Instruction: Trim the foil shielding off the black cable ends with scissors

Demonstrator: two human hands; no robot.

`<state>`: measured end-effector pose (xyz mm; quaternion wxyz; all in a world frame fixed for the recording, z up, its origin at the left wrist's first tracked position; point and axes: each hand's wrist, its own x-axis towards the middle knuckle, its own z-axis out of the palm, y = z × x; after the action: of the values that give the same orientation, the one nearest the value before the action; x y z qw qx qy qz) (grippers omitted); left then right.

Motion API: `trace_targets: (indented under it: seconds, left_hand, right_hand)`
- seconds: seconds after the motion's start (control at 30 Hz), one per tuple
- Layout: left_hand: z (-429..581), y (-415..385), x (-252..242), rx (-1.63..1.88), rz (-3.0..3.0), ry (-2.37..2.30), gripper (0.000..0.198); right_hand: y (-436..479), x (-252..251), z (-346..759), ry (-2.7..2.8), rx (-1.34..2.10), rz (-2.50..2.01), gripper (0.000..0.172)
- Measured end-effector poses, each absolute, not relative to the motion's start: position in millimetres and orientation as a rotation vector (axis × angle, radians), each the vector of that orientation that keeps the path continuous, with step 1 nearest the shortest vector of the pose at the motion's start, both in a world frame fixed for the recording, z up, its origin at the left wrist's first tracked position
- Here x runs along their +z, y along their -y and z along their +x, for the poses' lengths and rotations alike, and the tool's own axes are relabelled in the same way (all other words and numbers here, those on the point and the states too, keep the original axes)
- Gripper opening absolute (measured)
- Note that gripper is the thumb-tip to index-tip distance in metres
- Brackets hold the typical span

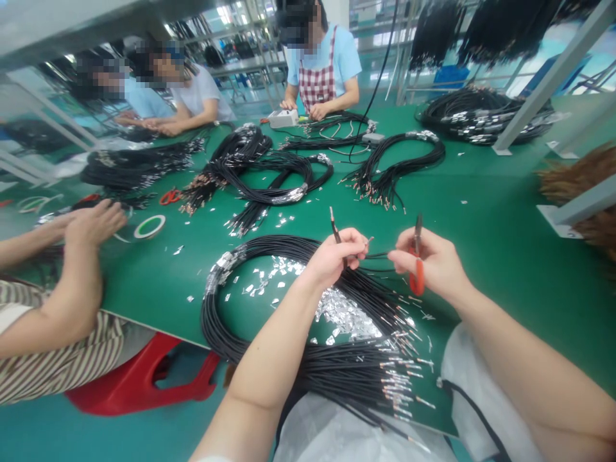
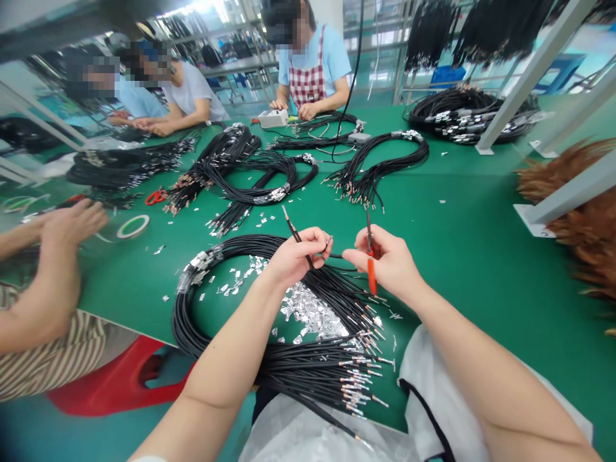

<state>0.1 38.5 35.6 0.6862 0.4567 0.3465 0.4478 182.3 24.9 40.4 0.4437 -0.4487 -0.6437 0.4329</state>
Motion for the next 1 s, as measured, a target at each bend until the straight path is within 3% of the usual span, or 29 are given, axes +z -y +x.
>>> trace_targets:
  seconds: [0.13, 0.27, 0.7, 0.9, 1.0]
  left_hand:
    - [2, -39, 37, 1.185, 1.052, -0.811, 0.012]
    - [4, -38, 39, 1.318, 1.065, -0.815, 0.013]
    - [8, -36, 29, 1.374, 1.225, -0.788, 0.012]
    - [8, -36, 30, 1.344, 1.196, -0.78, 0.014]
    - [10, -36, 30, 1.246, 1.154, -0.831, 0.016]
  right_hand:
    - [-15, 40, 174, 1.651, 1.569, -0.971, 0.017]
    - [-14, 27, 163, 1.669, 1.766, -1.025, 0.013]
    - [-4, 22, 154, 1.341, 1.846, -0.731, 0.038]
    - [2, 22, 151, 1.301, 1.751, -0.796, 0.032]
    - [-5, 30, 159, 1.354, 1.392, -0.952, 0.022]
